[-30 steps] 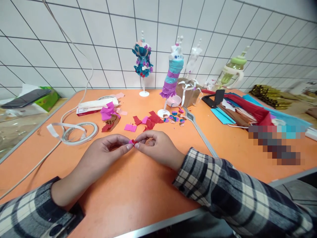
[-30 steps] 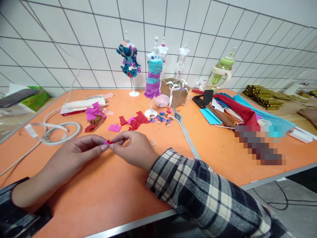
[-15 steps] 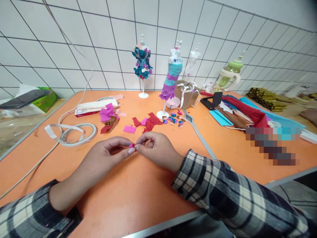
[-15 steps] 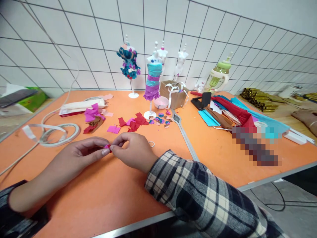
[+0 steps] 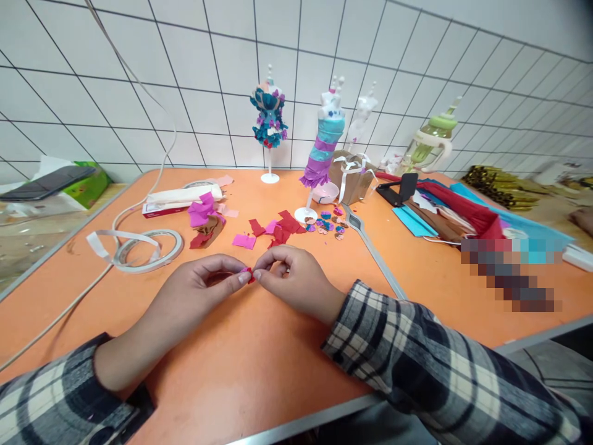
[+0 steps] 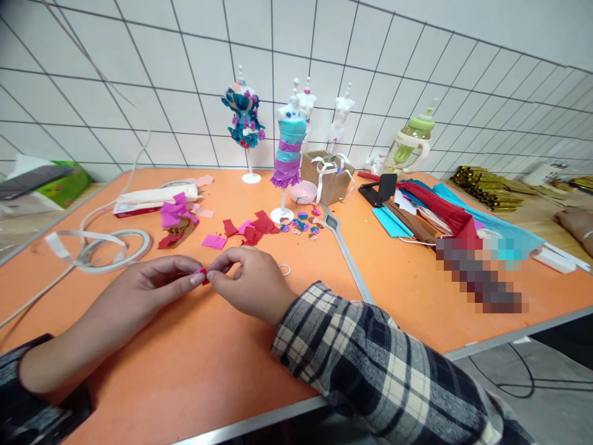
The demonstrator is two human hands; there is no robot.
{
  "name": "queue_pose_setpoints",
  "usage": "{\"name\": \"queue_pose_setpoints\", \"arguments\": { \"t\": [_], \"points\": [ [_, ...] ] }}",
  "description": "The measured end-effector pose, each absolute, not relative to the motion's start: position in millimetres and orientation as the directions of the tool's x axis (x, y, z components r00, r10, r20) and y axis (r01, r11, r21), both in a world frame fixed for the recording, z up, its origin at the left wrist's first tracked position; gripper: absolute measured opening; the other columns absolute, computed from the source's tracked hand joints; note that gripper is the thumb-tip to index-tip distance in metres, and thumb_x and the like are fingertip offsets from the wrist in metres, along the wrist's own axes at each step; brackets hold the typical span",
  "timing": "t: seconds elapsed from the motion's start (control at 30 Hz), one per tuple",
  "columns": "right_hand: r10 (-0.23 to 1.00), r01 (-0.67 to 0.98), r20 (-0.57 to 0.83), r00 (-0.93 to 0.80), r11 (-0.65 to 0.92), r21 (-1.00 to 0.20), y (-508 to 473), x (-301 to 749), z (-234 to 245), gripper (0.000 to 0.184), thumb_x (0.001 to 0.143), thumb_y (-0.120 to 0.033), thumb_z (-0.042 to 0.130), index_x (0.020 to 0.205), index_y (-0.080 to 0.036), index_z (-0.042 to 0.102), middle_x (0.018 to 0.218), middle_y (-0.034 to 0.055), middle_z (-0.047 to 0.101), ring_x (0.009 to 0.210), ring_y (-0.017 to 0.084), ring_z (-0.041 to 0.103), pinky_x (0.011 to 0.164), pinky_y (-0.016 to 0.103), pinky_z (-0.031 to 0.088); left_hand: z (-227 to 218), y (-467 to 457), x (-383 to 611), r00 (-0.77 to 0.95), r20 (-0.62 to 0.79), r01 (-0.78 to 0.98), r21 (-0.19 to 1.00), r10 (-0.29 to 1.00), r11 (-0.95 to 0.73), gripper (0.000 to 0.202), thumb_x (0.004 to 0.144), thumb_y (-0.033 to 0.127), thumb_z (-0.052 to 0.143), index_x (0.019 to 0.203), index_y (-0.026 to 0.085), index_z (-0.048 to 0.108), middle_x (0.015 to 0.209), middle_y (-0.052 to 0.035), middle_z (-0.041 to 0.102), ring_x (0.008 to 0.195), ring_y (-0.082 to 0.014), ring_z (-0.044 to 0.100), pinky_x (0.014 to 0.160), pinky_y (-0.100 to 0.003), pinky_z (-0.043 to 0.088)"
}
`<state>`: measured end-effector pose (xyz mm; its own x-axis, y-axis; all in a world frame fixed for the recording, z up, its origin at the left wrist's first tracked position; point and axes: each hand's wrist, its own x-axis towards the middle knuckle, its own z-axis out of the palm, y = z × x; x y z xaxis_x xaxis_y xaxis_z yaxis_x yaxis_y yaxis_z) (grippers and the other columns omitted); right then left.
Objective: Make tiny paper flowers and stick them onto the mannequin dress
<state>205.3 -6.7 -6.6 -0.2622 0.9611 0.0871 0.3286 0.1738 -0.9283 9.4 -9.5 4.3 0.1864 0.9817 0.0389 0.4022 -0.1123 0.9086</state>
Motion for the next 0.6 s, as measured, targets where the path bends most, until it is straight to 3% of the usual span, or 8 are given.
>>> {"name": "queue_pose_setpoints", "arguments": {
  "t": [0.27,0.43,0.6],
  "points": [
    [0.959,0.319,0.053,-0.28,0.145,-0.937,-7.0,206.3,-5.2,0.005,0.082,-0.026,0.067,0.084,-0.021,0.07,0.069,-0.0047,0.059,0.069,0.012,0.055,0.067,0.026,0.041,2.8,-7.9,8.7,0.193,0.023,0.386,0.917,0.981,-0.098,0.039,0.068,0.066,0.084,0.073,0.028,0.079,0.078,-0.0042,0.079,0.077,-0.0254,0.072,0.076,-0.035,0.061],
    [0.962,0.325,0.065,-0.264,0.152,-0.934,-7.4,206.0,-6.5,0.006,0.081,-0.026,0.069,0.082,-0.021,0.069,0.066,-0.0058,0.057,0.066,0.011,0.052,0.065,0.025,0.04,3.1,-8.3,10.1,0.218,0.027,0.402,0.909,0.976,-0.115,0.047,0.067,0.071,0.082,0.075,0.025,0.079,0.083,-0.0059,0.081,0.083,-0.0274,0.074,0.084,-0.038,0.062],
    [0.969,0.219,0.027,-0.245,0.083,-0.972,-6.4,204.0,-4.7,0.007,0.083,-0.025,0.067,0.08,-0.02,0.065,0.068,-0.0062,0.057,0.06,0.01,0.049,0.059,0.024,0.037,2.0,-8.1,8.9,0.204,0.004,0.391,0.916,0.979,-0.086,0.063,0.07,0.068,0.08,0.115,0.025,0.077,0.101,-0.0074,0.082,0.101,-0.0299,0.075,0.092,-0.04,0.061]
  ]
}}
